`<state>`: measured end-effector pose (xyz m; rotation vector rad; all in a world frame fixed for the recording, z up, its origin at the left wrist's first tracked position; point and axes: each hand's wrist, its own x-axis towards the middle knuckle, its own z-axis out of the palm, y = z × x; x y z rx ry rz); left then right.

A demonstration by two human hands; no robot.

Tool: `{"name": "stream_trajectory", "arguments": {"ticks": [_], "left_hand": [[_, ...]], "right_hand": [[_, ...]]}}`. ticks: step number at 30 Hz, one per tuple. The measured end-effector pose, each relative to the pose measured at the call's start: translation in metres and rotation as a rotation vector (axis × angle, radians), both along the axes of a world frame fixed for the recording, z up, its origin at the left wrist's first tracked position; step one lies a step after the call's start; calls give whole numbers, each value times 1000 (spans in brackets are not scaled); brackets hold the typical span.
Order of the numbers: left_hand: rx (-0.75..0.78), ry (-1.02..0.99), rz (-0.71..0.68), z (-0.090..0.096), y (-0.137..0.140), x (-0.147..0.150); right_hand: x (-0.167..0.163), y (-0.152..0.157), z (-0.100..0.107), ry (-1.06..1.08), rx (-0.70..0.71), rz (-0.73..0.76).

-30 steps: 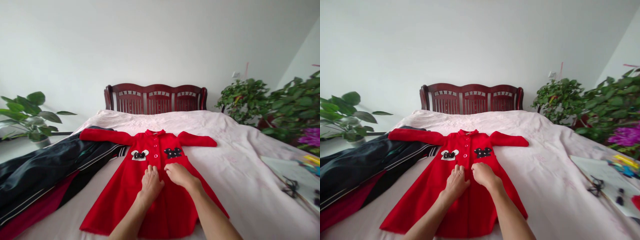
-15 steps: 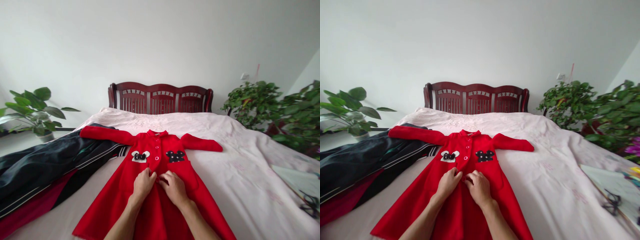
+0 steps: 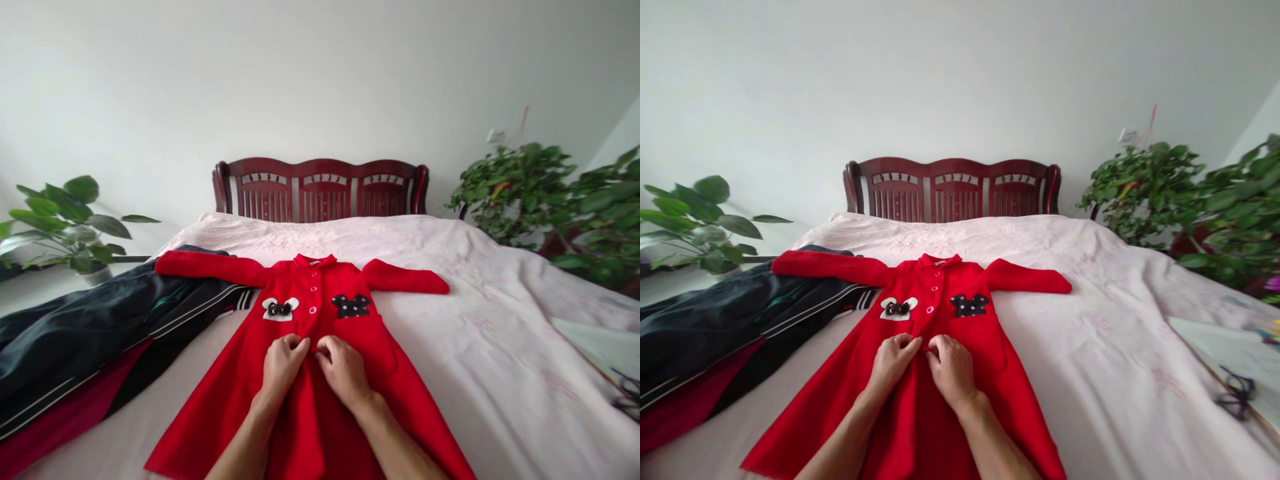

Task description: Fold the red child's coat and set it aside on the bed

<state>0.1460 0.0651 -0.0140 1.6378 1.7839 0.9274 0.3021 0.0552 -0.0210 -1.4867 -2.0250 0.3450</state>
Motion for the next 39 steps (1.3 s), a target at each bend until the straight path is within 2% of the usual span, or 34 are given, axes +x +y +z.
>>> {"name": "stream_trajectory", "arguments": {"ticks": [5, 7, 12, 21, 26, 30, 34, 39], "left_hand": [[71, 35, -5, 3, -7, 5], [86, -10, -32, 1, -7, 4], [22, -212, -113, -8, -1, -1], [-66, -355, -136, -10, 0, 5], [-90, -325, -123, -11, 4, 7], [-49, -270, -114, -12, 4, 8], [19, -212, -110, -10, -1, 9], [92, -45, -62, -5, -6, 12]], "right_hand": [[-2, 0, 1, -5, 6, 5], [-2, 0, 2, -10, -13, -16], [-2, 1, 5, 25, -82, -81], [-1, 4, 2, 137, -126, -115], [2, 10, -4, 282, -178, -83], [4, 13, -6, 429, -227, -28], [4, 17, -10, 570, -306, -90], [-1, 26, -20, 707, -318, -138]]}}
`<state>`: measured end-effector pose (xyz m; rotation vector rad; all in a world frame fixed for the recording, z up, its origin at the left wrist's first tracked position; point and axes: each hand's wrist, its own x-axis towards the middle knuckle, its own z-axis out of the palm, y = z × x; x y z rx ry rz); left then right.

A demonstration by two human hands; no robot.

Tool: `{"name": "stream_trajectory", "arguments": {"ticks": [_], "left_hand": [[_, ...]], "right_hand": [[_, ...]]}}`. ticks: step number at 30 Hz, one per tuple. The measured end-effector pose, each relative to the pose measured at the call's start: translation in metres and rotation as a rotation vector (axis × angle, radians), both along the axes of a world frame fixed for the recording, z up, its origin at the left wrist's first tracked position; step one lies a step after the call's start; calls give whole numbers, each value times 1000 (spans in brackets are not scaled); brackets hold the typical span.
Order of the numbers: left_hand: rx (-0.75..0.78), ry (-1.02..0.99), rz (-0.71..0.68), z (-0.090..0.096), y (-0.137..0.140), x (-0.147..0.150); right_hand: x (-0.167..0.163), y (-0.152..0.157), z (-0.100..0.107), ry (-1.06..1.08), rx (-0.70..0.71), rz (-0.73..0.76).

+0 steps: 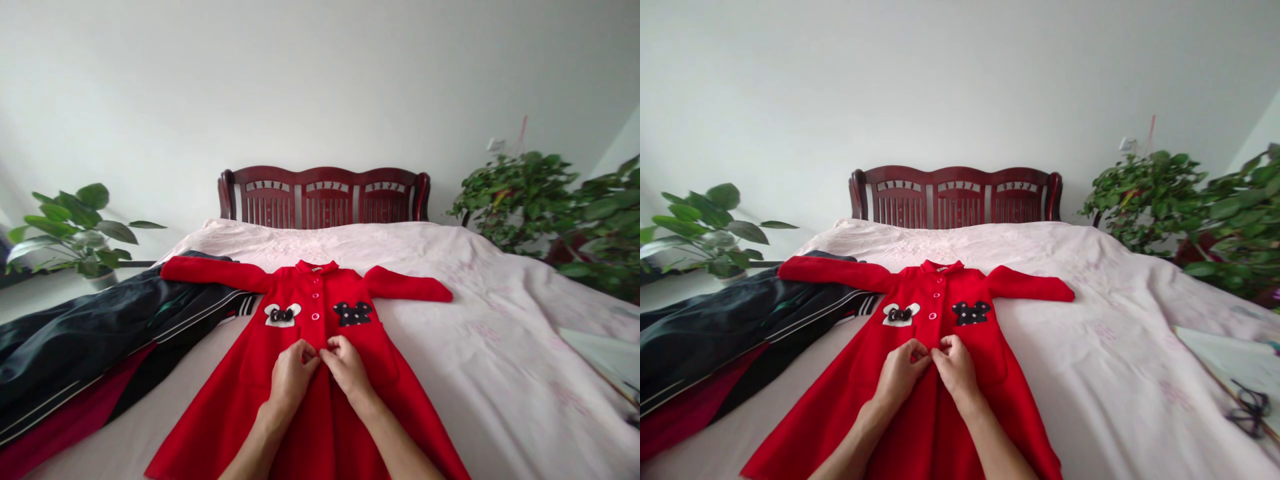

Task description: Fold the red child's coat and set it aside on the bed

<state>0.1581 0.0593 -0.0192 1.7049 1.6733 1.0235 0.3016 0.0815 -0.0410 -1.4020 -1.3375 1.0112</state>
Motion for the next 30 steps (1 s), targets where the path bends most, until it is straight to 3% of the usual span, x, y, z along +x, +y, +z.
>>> {"name": "stream_trajectory", "arguments": {"ticks": [6, 10, 14, 19, 23, 26, 30], "left_hand": [[12, 59, 27, 1, -2, 3], [7, -30, 35, 0, 0, 4], [-147, -146, 28, 0, 6, 2], [-249, -134, 11, -7, 19, -2], [-295, -93, -4, -13, 24, -4], [-280, -25, 2, -7, 20, -6], [-142, 119, 58, 10, 9, -11]], "right_hand": [[-5, 0, 4, 196, -125, -11], [-6, -3, 11, 325, -179, -12], [-9, -4, 12, 443, -134, -19], [-12, -2, 3, 477, -61, 24], [-12, -3, -1, 243, 32, 56], [-10, -9, 4, -151, 113, -49], [-7, -20, 11, -606, 357, -107]]}}
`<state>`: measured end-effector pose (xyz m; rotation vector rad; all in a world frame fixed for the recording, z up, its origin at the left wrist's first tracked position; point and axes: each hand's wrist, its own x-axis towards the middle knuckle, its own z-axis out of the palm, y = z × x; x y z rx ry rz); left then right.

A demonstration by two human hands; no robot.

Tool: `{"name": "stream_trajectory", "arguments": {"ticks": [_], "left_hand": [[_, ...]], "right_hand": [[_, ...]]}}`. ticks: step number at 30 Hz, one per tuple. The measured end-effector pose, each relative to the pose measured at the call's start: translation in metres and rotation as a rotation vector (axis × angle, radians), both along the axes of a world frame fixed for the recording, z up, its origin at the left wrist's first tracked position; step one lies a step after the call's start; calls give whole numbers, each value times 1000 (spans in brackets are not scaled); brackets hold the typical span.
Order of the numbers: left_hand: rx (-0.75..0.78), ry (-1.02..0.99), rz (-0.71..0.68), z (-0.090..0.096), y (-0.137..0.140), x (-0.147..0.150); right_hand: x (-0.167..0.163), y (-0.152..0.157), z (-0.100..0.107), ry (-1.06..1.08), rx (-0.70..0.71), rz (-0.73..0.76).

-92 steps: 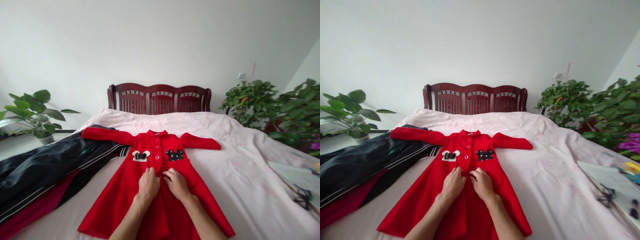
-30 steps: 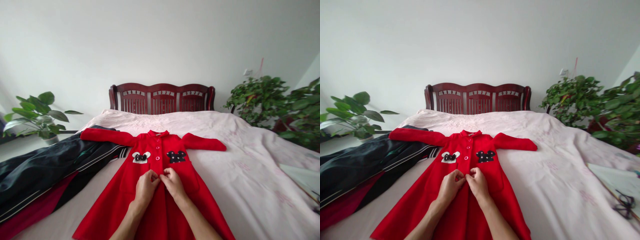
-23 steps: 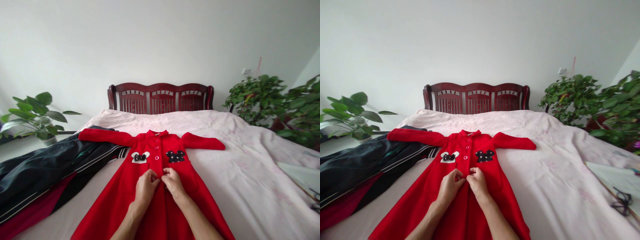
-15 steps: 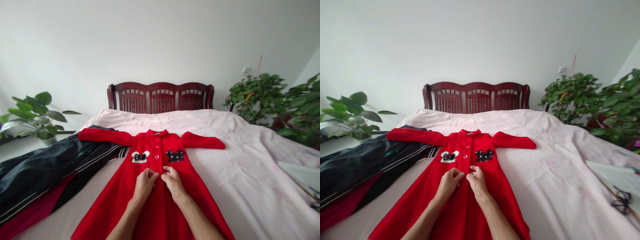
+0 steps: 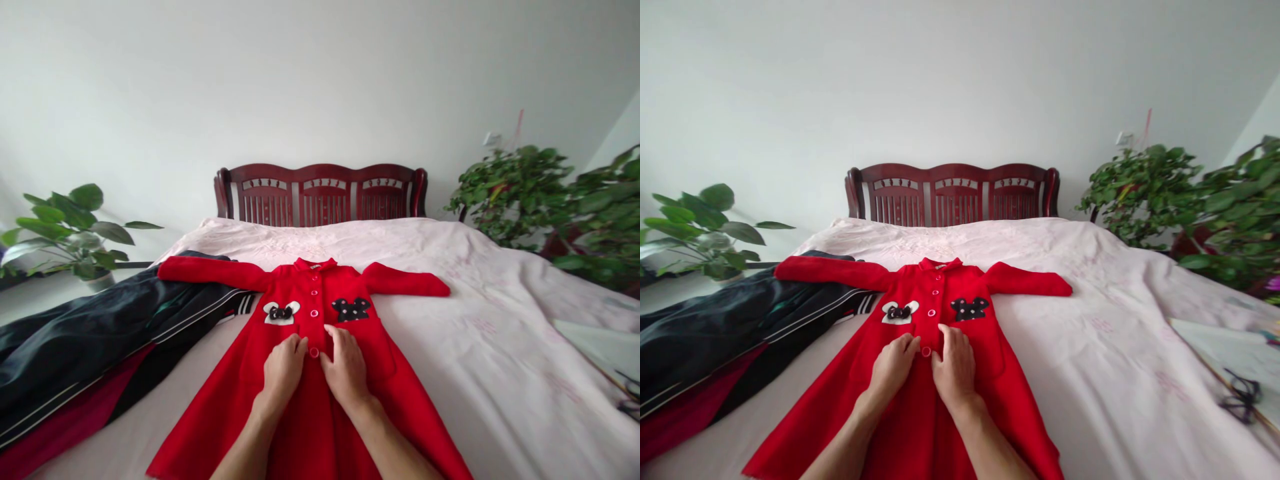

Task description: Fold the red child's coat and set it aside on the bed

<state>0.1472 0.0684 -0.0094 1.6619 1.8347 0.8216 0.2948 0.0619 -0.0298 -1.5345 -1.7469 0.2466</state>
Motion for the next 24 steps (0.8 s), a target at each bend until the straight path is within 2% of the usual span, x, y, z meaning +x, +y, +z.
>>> {"name": "stream_trajectory", "arguments": {"ticks": [2, 5, 9, 14, 16, 20, 24], "left_hand": [[139, 156, -26, 2, -5, -1], [278, 429, -131, -9, -11, 0], [253, 609, -268, -28, -17, -3], [218, 688, -442, -24, -34, -40], [209, 729, -440, -20, -44, -65], [140, 801, -349, -19, -68, -114], [63, 843, -215, -18, -87, -138]], "right_hand": [[3, -4, 1, -167, 44, 56], [7, -7, 1, -343, -20, 120], [11, -10, 1, -430, -112, 131], [21, -22, -1, -446, -142, 145], [33, -31, -2, -474, -136, 141], [73, -54, -3, -565, -115, 79], [116, -73, -6, -606, -142, -146]]}}
